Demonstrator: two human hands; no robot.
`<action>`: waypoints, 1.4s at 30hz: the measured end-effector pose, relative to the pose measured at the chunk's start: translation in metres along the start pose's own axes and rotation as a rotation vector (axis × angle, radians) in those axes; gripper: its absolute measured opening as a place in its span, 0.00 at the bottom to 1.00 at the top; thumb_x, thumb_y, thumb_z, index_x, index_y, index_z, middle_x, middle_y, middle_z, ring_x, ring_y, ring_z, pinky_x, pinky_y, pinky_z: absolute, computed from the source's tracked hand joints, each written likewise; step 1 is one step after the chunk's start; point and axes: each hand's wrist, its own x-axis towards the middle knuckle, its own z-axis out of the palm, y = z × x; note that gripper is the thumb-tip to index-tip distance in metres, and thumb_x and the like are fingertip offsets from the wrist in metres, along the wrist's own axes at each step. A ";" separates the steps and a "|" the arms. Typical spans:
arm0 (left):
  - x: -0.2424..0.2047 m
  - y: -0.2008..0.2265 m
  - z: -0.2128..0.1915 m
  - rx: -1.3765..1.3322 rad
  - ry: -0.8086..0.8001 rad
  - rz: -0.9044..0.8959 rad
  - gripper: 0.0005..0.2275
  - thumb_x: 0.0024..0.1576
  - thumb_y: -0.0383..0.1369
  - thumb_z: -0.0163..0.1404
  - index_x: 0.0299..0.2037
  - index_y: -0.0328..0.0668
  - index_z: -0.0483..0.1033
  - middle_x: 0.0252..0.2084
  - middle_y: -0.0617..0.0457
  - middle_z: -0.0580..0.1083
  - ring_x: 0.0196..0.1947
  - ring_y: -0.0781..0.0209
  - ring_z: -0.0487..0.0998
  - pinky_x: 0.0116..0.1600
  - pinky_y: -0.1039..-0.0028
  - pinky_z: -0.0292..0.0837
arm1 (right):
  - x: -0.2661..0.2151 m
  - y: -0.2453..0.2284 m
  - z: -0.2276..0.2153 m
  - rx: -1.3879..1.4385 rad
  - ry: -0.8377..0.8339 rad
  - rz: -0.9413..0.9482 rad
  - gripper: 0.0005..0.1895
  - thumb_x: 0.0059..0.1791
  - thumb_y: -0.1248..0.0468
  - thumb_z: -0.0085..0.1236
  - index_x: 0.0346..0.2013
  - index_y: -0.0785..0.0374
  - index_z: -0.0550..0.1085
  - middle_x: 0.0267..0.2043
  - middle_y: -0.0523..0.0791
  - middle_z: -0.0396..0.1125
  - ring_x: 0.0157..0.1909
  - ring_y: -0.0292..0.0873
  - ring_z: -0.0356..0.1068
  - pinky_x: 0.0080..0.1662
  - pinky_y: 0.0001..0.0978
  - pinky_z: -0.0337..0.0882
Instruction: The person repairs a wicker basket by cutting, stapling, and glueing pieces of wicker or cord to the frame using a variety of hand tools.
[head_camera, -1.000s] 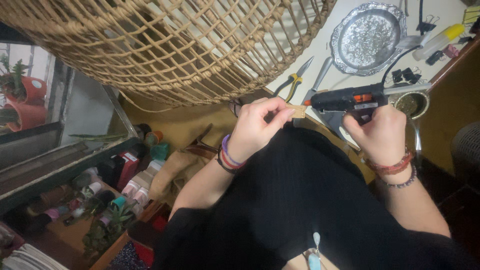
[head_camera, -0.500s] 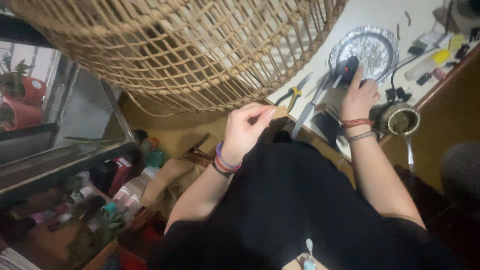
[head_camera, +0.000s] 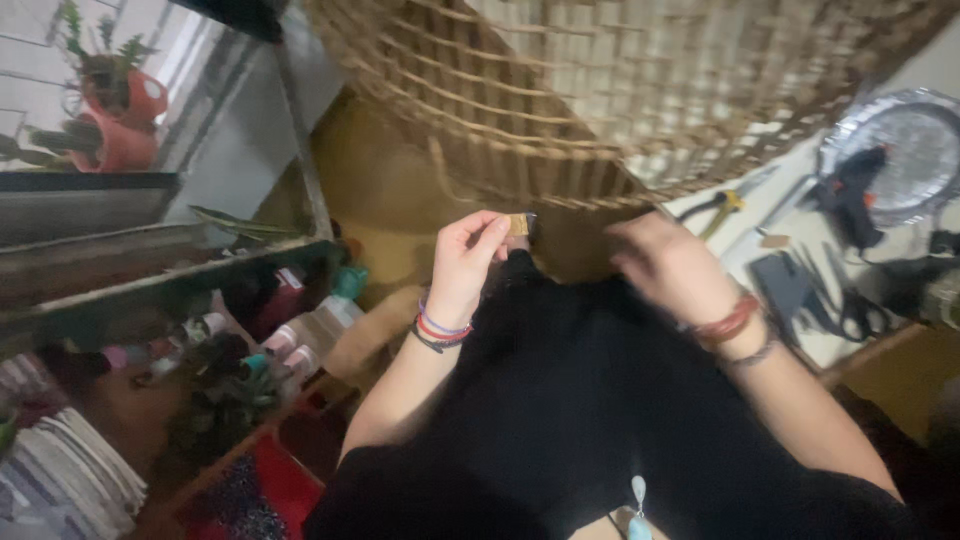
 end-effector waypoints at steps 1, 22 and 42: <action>0.006 0.003 -0.020 -0.002 0.003 0.006 0.05 0.62 0.30 0.53 0.38 0.40 0.82 0.21 0.55 0.76 0.23 0.76 0.71 0.32 0.86 0.69 | 0.020 -0.033 0.007 -0.003 0.002 -0.006 0.21 0.44 0.64 0.64 0.52 0.61 0.75 0.45 0.51 0.70 0.47 0.60 0.75 0.50 0.51 0.74; 0.112 -0.002 -0.164 -0.082 -0.209 -0.010 0.08 0.60 0.37 0.58 0.35 0.41 0.84 0.22 0.53 0.77 0.20 0.72 0.74 0.27 0.84 0.70 | 0.148 -0.201 0.120 0.602 0.181 0.344 0.11 0.59 0.61 0.50 0.38 0.56 0.80 0.27 0.41 0.76 0.35 0.38 0.73 0.47 0.35 0.70; 0.108 0.018 -0.147 -0.339 -0.294 -0.282 0.14 0.59 0.39 0.60 0.49 0.37 0.82 0.36 0.46 0.82 0.26 0.69 0.78 0.30 0.84 0.69 | 0.144 -0.204 0.136 0.233 0.301 0.327 0.04 0.58 0.62 0.58 0.39 0.55 0.78 0.26 0.38 0.73 0.37 0.51 0.74 0.46 0.45 0.73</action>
